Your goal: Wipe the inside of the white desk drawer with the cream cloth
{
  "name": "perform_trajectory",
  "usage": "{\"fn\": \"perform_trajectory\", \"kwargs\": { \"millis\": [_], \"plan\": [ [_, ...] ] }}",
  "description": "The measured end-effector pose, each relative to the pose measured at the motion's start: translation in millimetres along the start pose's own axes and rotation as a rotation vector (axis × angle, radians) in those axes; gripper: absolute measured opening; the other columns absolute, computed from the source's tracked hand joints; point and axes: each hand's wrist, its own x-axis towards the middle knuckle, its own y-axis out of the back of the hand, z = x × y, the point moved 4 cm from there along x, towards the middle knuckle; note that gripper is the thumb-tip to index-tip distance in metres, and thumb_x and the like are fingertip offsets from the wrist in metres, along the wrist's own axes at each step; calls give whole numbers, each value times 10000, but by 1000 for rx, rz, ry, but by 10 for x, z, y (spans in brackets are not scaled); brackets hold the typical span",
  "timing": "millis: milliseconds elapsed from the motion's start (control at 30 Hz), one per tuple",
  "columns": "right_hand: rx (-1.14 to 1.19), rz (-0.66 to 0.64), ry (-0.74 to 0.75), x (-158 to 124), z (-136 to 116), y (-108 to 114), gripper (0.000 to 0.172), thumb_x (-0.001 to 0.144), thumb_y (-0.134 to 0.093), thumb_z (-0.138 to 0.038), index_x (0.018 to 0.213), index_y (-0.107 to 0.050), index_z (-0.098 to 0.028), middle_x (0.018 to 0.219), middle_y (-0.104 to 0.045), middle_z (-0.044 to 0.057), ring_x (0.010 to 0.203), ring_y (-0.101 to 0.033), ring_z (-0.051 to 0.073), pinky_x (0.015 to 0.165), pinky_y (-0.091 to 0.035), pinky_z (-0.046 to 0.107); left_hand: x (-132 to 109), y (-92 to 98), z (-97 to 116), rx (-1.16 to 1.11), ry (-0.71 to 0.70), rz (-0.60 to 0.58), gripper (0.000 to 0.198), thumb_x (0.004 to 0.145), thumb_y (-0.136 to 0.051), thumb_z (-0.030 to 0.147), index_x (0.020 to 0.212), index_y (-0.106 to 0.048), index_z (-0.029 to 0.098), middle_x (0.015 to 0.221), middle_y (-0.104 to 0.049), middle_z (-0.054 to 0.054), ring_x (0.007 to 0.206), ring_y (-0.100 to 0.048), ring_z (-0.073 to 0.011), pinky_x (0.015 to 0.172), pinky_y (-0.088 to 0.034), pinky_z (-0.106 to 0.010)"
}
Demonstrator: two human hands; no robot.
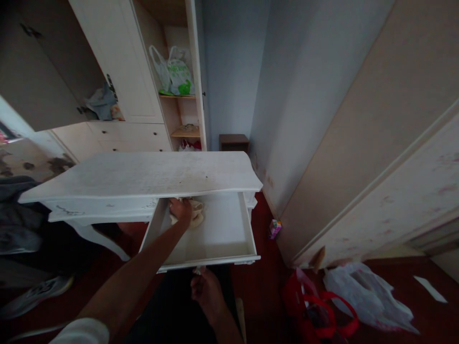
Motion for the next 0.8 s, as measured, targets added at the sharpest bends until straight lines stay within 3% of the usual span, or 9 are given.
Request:
{"fn": "perform_trajectory", "kwargs": {
  "millis": [233,433,533,667,800],
  "plan": [
    [-5,-29,1,26,20,42,499,600,-860,-534,842,-732,-117,619,-663,18,505,-551,94,484,-371,204,-252,-300,300,79,12,-63,342,863,-515,236,1152,-513,54,1162,-588,-246,1101,-594,-336,923,-455,-432],
    [-4,-35,14,28,12,55,452,642,-847,-496,858,-737,-114,649,-672,29,528,-565,102,492,-388,209,-730,-518,727,122,-55,-214,445,797,-575,240,1161,-525,-10,1155,-601,-272,1121,-582,-356,945,-431,-454],
    [5,-18,32,38,5,59,419,631,-859,-475,838,-733,-133,668,-679,31,554,-574,110,499,-396,211,-1026,-611,939,113,-147,-329,472,744,-609,220,1183,-549,56,1185,-616,-218,1137,-585,-327,982,-410,-438],
    [39,34,28,38,2,77,375,584,-892,-429,789,-728,-161,687,-684,23,585,-593,128,495,-395,215,-1354,-753,1156,41,-399,-615,542,676,-624,174,1214,-563,187,1193,-654,-111,1157,-592,-267,1032,-382,-387],
    [49,42,55,18,-2,74,328,631,-870,-414,797,-733,-167,685,-683,23,605,-601,134,518,-411,226,-1392,-773,1169,52,-462,-679,554,669,-603,164,1221,-569,184,1158,-681,-99,1149,-602,-254,1068,-364,-383]
  ]
}}
